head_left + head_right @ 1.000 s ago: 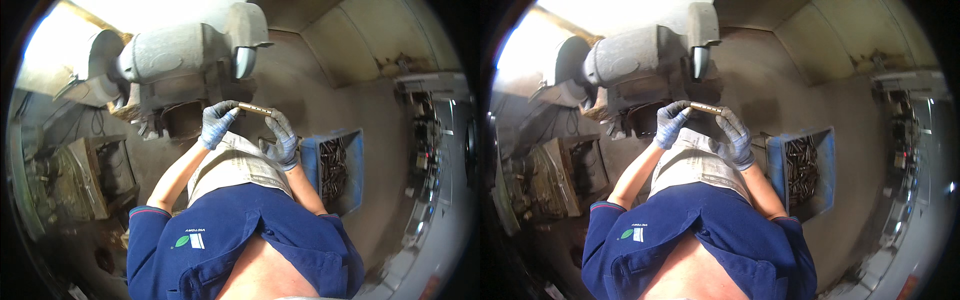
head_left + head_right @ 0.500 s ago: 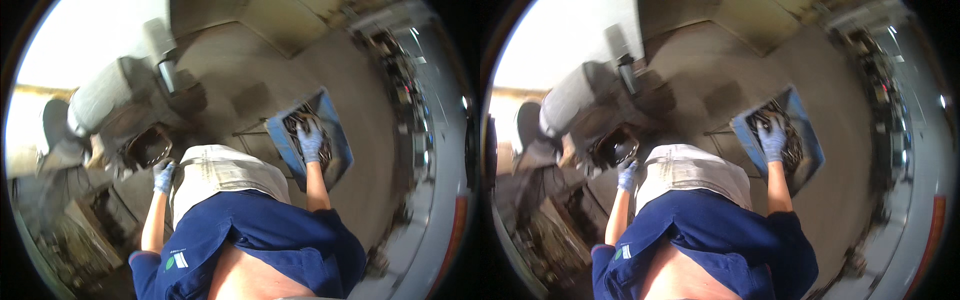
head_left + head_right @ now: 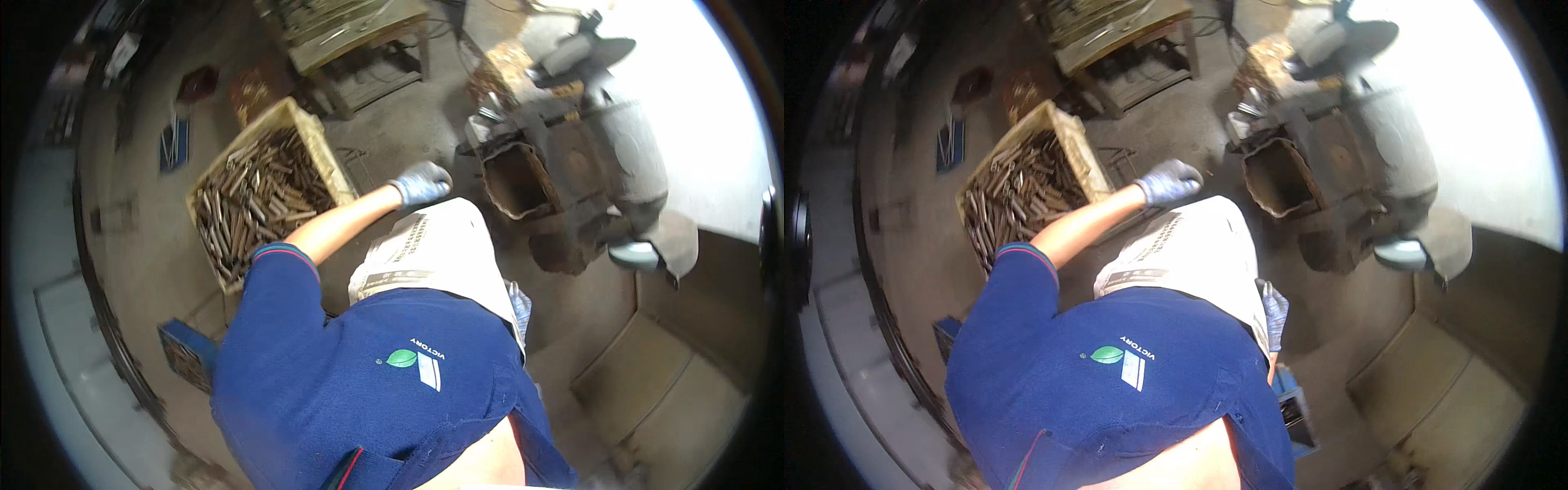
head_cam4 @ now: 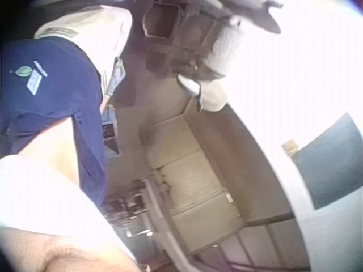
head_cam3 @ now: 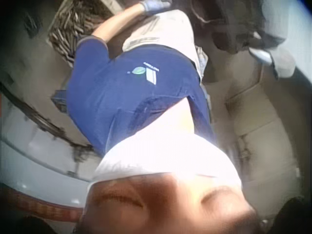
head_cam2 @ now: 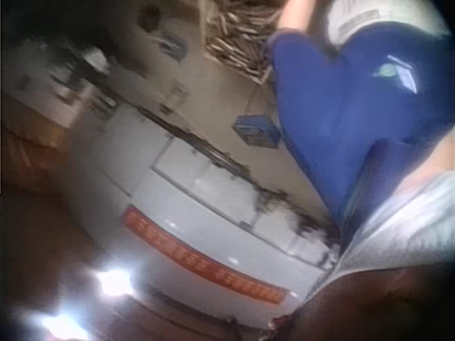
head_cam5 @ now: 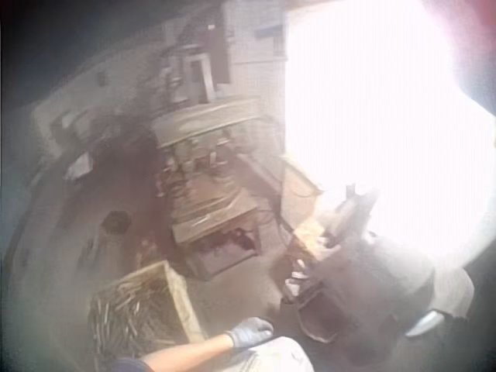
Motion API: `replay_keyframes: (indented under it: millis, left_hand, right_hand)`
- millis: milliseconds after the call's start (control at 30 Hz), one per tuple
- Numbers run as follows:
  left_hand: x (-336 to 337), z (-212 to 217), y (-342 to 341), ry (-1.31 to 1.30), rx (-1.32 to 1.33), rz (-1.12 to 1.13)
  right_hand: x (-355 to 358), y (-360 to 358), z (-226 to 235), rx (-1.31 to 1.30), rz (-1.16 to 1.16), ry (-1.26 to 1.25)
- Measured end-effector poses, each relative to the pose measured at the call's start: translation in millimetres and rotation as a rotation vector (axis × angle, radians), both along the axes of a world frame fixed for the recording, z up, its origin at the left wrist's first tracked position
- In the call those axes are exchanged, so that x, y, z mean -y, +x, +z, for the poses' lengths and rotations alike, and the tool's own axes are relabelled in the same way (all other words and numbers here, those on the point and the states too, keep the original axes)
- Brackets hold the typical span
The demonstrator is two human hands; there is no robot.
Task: The person picks up metal pipes one at a time from a large bin and smooths the edges of each pipe using a bench grinder before placing it into another container.
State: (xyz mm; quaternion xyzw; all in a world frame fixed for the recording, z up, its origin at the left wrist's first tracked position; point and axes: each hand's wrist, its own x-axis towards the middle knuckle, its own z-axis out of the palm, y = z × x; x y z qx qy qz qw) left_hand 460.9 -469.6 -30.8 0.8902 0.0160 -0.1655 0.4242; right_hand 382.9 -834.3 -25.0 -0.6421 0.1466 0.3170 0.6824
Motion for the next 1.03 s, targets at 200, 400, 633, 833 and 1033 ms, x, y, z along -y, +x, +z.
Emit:
replay_keyframes:
  millis: [200, 400, 633, 833, 1033]
  left_hand:
    - [-173, 9, -101, -0.259, 0.282, 0.748]
    - [-252, -38, -192, -0.164, -0.02, 1.047]
    - [-235, -89, -154, 0.604, -0.434, 0.565]
    - [-222, -113, -137, 0.607, -0.49, 0.506]
    - [-235, -159, -151, 0.658, -0.49, 0.406]
  right_hand:
    - [-26, 33, 9, 0.17, 0.361, -0.284]
    - [-29, 52, 3, 0.151, 0.412, -0.286]
    - [-36, 45, -1, 0.05, 0.361, -0.213]
    - [-21, 39, -15, 0.129, 0.491, -0.341]
    - [-23, 26, -29, 0.085, 0.372, -0.31]
